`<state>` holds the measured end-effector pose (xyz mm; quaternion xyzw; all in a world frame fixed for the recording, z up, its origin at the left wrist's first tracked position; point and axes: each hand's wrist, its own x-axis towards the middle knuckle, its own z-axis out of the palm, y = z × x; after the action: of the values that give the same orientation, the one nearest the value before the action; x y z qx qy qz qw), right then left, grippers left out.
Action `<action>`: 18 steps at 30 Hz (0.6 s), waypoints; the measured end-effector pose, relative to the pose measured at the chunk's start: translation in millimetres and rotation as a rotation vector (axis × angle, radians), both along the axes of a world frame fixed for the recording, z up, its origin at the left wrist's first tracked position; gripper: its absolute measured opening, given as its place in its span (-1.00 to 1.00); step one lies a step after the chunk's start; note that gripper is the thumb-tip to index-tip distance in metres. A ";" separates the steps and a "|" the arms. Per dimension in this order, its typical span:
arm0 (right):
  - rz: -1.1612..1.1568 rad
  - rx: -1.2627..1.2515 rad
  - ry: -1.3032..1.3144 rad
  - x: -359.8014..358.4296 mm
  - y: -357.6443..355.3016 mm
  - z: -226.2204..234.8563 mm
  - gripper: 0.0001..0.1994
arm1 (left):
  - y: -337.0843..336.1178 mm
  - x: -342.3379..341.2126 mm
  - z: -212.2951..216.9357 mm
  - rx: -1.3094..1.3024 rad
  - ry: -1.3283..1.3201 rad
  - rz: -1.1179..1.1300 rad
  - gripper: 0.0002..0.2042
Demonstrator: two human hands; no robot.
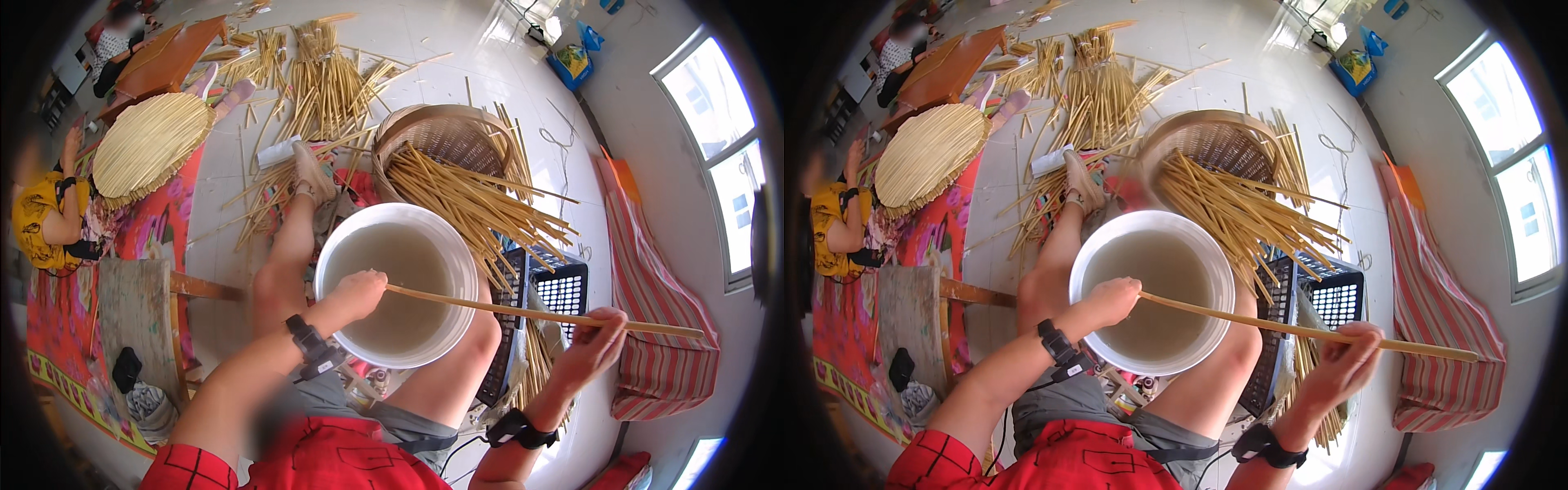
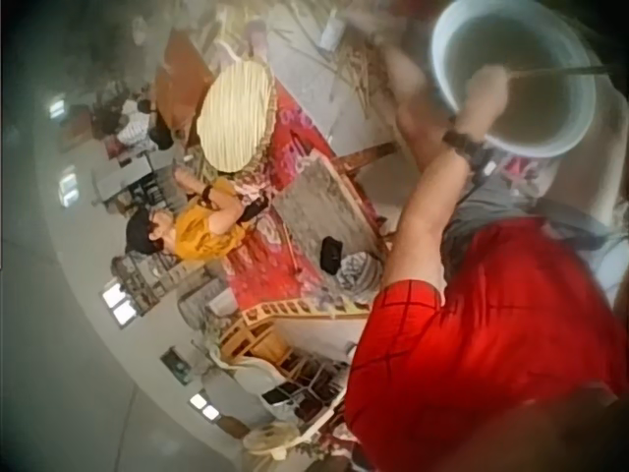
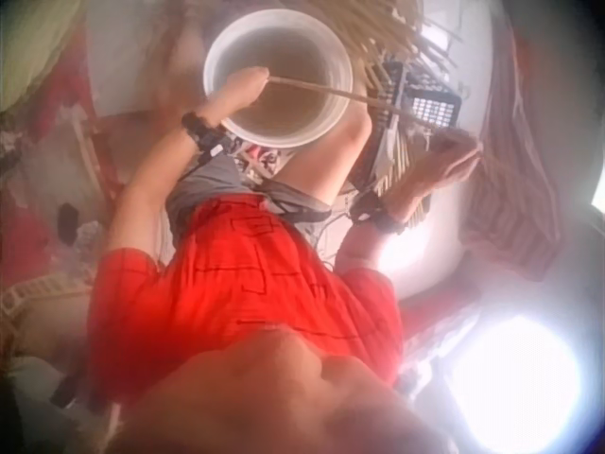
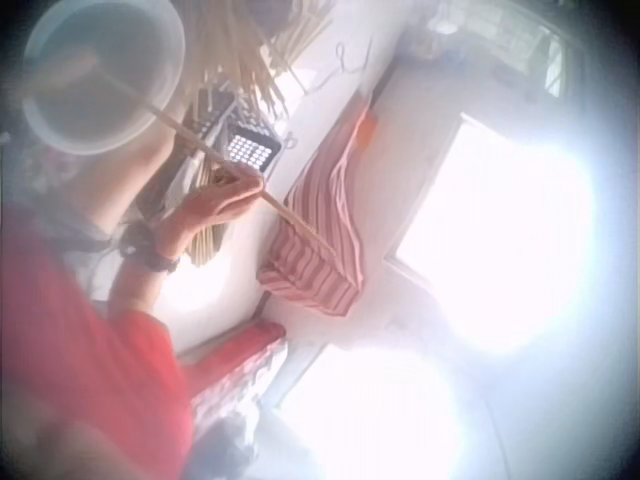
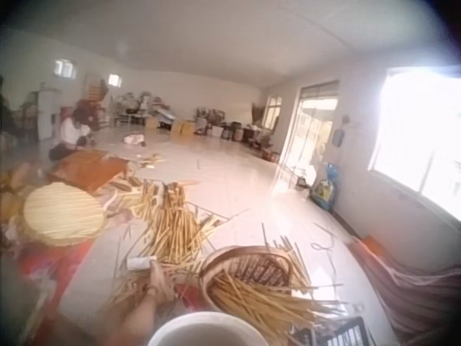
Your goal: The person sits on the floor and repeatedly picks up thin bamboo sticks, dips them into a bucket of water, and rubs them with their hands. The person then places the treated sticks into a nearby basket. Another person is visible in the background working with similar materials.
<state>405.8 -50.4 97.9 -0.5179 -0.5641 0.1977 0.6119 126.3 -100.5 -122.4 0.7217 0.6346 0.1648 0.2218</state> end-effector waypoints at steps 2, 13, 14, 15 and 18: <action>-0.068 0.022 0.091 8.6 7.4 2.2 -0.60 | 0.5 -6.7 2.5 -0.064 -0.025 0.020 -0.89; -0.218 -0.190 0.467 102.1 33.4 -68.7 -0.65 | 6.0 -22.6 56.6 -0.469 -1.249 -0.011 -0.82; -0.237 -0.218 0.506 107.5 34.4 -78.5 -0.66 | 5.1 -22.4 59.6 -0.458 -1.282 -0.024 -0.82; -0.224 -0.235 0.535 114.1 34.3 -88.7 -0.67 | 4.0 -21.5 63.5 -0.439 -1.293 -0.023 -0.82; -0.251 -0.299 0.613 123.7 33.3 -105.4 -0.67 | 0.6 -18.6 74.4 -0.397 -1.337 -0.025 -0.82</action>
<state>529.5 -17.2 -7.4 -0.5837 -0.2510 0.3475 0.6896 107.7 -99.9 -48.0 0.4187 0.3716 0.4521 0.6944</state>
